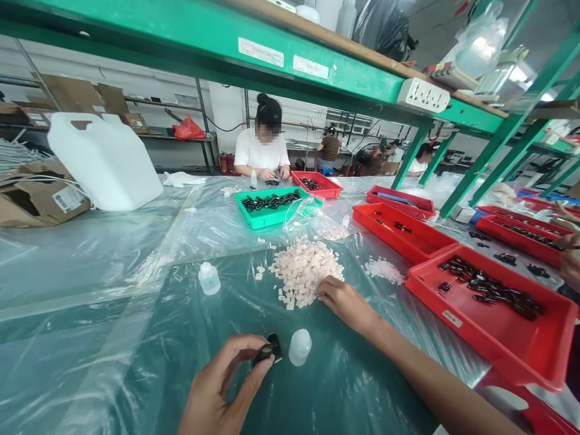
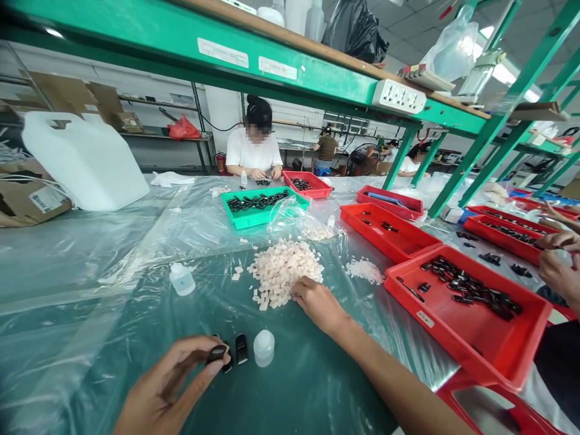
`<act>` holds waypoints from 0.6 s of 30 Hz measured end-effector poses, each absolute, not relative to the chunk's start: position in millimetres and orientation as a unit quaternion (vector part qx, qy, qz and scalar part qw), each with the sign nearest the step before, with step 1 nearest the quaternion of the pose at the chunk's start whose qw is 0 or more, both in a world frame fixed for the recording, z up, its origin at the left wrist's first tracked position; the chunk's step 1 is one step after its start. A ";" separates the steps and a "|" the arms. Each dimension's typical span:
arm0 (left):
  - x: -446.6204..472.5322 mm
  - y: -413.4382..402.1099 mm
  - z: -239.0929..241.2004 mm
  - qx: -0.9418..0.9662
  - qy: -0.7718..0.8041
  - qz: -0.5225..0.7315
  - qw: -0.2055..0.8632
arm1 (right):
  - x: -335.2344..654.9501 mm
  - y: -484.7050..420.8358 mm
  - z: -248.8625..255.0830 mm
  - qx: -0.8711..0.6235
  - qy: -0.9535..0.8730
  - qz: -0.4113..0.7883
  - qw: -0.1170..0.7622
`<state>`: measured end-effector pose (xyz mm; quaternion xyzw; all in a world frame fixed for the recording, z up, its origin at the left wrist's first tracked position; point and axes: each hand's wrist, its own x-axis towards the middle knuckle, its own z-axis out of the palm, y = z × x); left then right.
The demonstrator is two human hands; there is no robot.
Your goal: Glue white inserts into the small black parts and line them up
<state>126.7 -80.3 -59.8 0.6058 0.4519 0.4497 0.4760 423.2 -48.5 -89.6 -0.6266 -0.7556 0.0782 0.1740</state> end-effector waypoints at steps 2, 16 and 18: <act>126.5 -80.4 -59.3 0.612 0.442 0.451 0.475 | 419.0 -50.0 -91.9 -0.642 -0.750 0.053 0.151; 125.1 -81.3 -59.4 0.653 0.413 0.425 0.471 | 421.7 -47.8 -91.4 -0.647 -0.753 -0.003 0.123; 124.4 -81.6 -57.7 0.656 0.408 0.427 0.470 | 422.8 -53.4 -84.2 -0.626 -0.763 0.004 0.159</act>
